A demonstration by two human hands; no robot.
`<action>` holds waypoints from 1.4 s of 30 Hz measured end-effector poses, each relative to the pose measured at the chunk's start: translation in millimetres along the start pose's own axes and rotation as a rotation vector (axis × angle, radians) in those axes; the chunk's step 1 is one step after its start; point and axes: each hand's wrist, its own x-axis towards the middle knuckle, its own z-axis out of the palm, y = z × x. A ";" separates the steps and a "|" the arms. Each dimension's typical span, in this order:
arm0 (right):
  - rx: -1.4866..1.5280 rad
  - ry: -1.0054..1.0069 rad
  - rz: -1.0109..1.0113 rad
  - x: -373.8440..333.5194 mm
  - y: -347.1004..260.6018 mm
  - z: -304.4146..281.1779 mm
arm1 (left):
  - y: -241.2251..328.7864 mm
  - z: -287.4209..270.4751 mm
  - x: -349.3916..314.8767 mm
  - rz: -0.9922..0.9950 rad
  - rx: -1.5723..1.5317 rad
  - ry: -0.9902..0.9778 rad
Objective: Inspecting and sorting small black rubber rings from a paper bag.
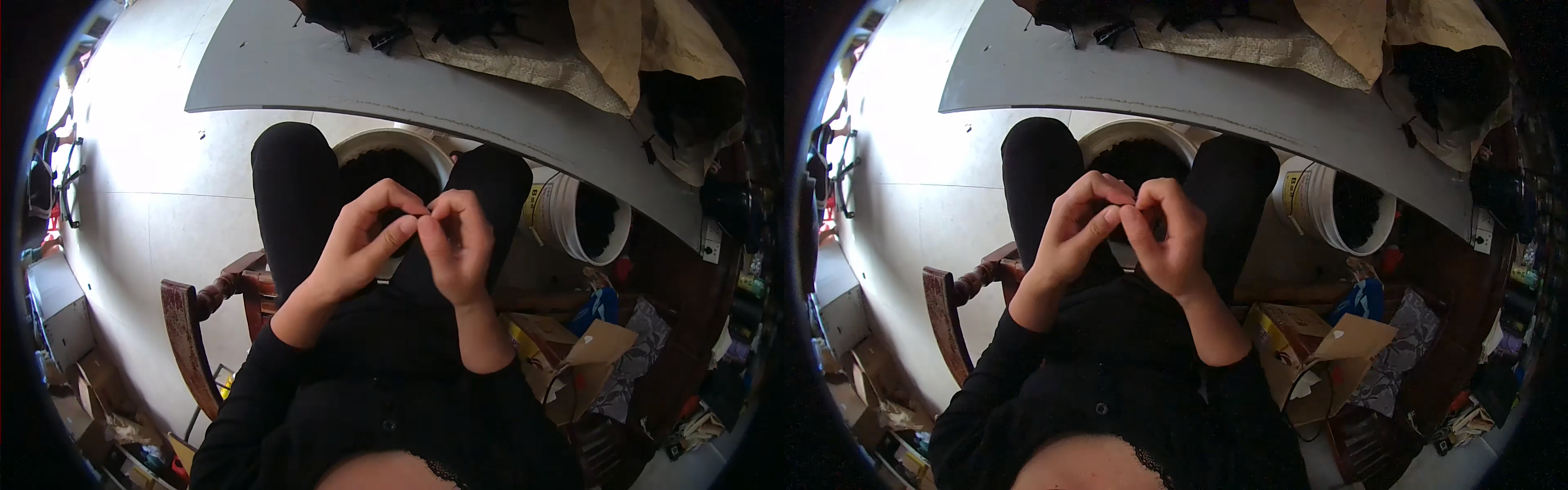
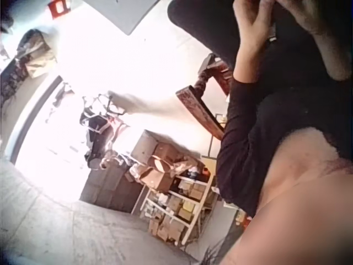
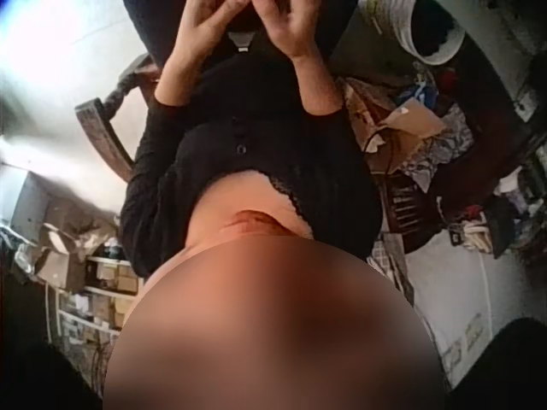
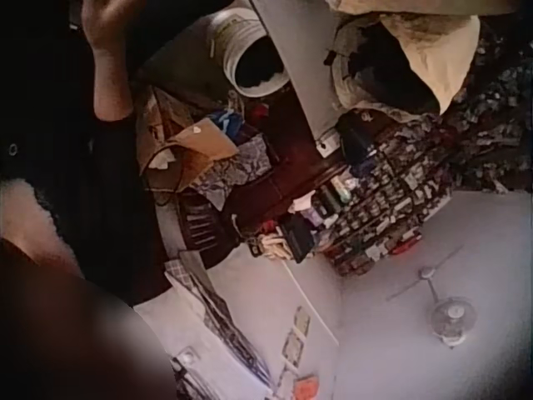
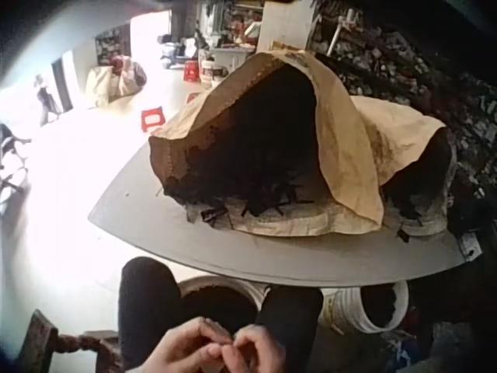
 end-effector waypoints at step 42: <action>-0.753 0.260 -0.443 145.2 47.2 25.7 | 1.4 -19.6 -12.0 0.030 0.043 0.105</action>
